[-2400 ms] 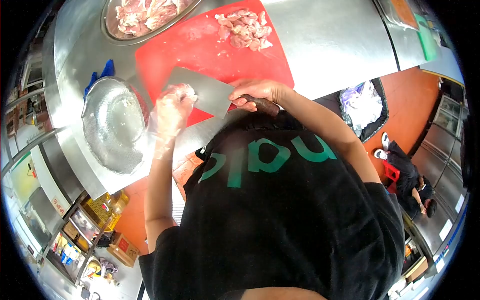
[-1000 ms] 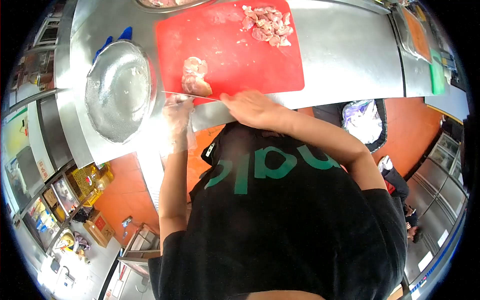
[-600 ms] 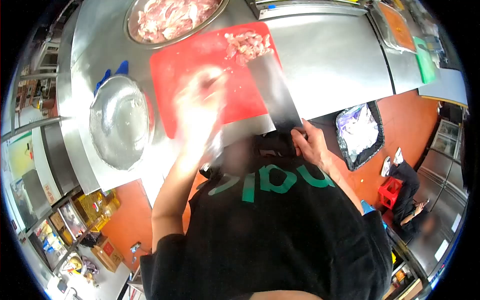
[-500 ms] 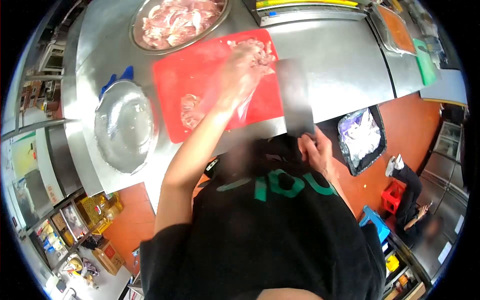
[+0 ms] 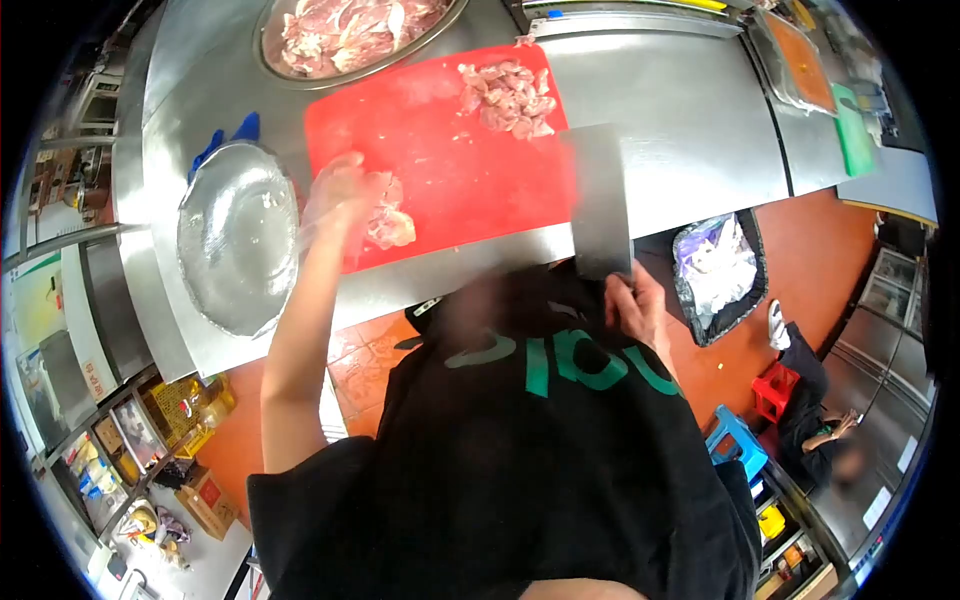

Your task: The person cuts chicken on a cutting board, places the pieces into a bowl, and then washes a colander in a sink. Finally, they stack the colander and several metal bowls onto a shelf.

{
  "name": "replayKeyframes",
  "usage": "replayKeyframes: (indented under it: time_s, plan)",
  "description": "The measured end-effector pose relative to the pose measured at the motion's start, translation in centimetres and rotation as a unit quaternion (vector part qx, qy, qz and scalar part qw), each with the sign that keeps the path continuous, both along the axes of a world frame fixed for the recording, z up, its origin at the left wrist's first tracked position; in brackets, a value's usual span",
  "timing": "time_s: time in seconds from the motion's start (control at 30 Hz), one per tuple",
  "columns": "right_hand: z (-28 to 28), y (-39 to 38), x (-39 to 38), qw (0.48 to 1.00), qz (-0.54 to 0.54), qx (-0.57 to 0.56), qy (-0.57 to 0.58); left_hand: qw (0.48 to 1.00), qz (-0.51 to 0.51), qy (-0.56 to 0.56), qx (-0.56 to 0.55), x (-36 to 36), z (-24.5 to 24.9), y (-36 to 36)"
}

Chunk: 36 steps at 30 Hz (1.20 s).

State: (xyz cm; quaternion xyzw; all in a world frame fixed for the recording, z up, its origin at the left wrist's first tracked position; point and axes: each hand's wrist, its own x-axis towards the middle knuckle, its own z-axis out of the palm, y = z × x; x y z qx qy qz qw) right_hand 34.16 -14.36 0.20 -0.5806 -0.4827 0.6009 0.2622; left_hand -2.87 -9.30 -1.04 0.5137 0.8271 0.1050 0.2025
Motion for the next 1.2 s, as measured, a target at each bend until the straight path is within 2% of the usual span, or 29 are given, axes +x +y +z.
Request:
replayKeyframes:
  time_s: [0.03,0.07,0.1,0.13,0.17,0.2,0.23,0.27,0.3,0.33,0.37,0.43,0.47,0.5,0.57,0.6,0.77,0.83,0.87,0.9,0.97,1.0,1.03,1.1,1.13,1.2]
  plan:
    - [0.3,0.2,-0.2,1.000,0.010,-0.019,-0.020,0.997,-0.006,0.006,-0.081,0.7,2.7,0.3]
    - [0.8,0.6,-0.5,0.999,0.023,-0.018,-0.042,0.997,-0.001,0.009,-0.079,0.0,0.3,0.3]
    - [1.0,0.9,-0.9,0.997,0.040,-0.020,-0.062,0.992,-0.109,0.023,-0.062,-1.3,-4.2,0.0]
    - [0.5,1.0,-1.0,0.997,0.047,-0.023,-0.058,0.974,-0.217,0.035,-0.046,-2.2,-6.6,-0.5]
    - [-0.4,1.4,-0.7,0.987,0.092,0.043,-0.128,0.975,-0.212,0.035,-0.049,-1.5,-4.8,-0.9]
    - [-1.0,1.7,-0.5,0.965,0.133,0.109,-0.198,0.981,-0.059,-0.176,-0.058,0.2,-1.5,-1.1]
    - [-0.9,2.1,-0.9,0.965,0.134,0.108,-0.197,0.920,0.098,-0.374,-0.061,1.2,0.3,-1.1]
    - [-0.6,2.7,-1.7,0.935,0.161,0.208,-0.239,0.921,0.097,-0.372,-0.061,1.0,-0.2,-1.1]
    - [-0.1,3.2,-2.7,0.892,0.185,0.306,-0.276,0.927,0.079,-0.366,-0.012,0.5,-0.9,-1.1]
    - [0.5,3.8,-3.6,0.892,0.196,0.304,-0.272,0.931,0.061,-0.359,0.037,0.4,-0.6,-1.0]
    - [0.2,4.2,-4.1,0.893,0.194,0.303,-0.272,0.931,0.059,-0.357,0.036,0.4,0.0,-1.2]
    - [-0.9,5.3,-4.7,0.861,0.250,0.344,-0.277,0.896,0.175,-0.407,0.025,1.3,3.0,-1.2]
    - [-1.7,5.5,-4.9,0.862,0.261,0.335,-0.277,0.884,0.090,-0.451,0.087,-0.6,-0.3,-1.8]
    - [-2.3,5.5,-5.1,0.862,0.261,0.333,-0.278,0.883,0.090,-0.452,0.084,-0.9,-0.1,-1.7]
    - [-3.2,5.6,-5.4,0.863,0.297,0.297,-0.280,0.787,0.145,-0.588,0.116,-1.2,0.6,-1.4]
    - [-3.2,5.5,-5.7,0.862,0.293,0.301,-0.284,0.762,0.165,-0.613,0.132,0.2,3.6,-0.9]
    - [-3.4,5.5,-5.1,0.892,0.262,0.267,-0.252,0.735,0.094,-0.654,0.153,1.7,4.7,-0.3]
    - [-3.4,5.5,-4.6,0.908,0.194,0.254,-0.269,0.741,0.055,-0.661,0.110,2.4,4.1,0.4]
    - [-2.8,5.6,-4.5,0.916,0.172,0.252,-0.259,0.776,0.130,-0.609,0.101,2.0,0.6,1.2]
    - [-2.1,5.8,-4.4,0.916,0.174,0.249,-0.261,0.774,0.133,-0.611,0.099,1.6,-2.5,1.4]
    - [-0.9,6.2,-4.5,0.935,0.172,0.207,-0.231,0.825,0.124,-0.519,0.185,0.9,-6.9,1.9]
    - [-0.4,6.3,-4.8,0.930,0.182,0.232,-0.221,0.829,0.207,-0.484,0.188,1.0,-7.2,2.6]
    - [-0.5,6.4,-4.8,0.930,0.183,0.229,-0.221,0.829,0.209,-0.484,0.185,0.8,-7.4,2.8]
    - [-0.5,6.7,-5.1,0.895,0.265,0.286,-0.216,0.827,0.170,-0.506,0.178,0.5,-7.3,2.8]
    - [0.2,6.8,-5.7,0.893,0.282,0.273,-0.218,0.826,0.173,-0.506,0.179,0.6,-7.2,2.8]
    - [0.4,7.1,-6.8,0.885,0.310,0.270,-0.220,0.769,0.230,-0.561,0.200,1.0,-6.9,2.8]
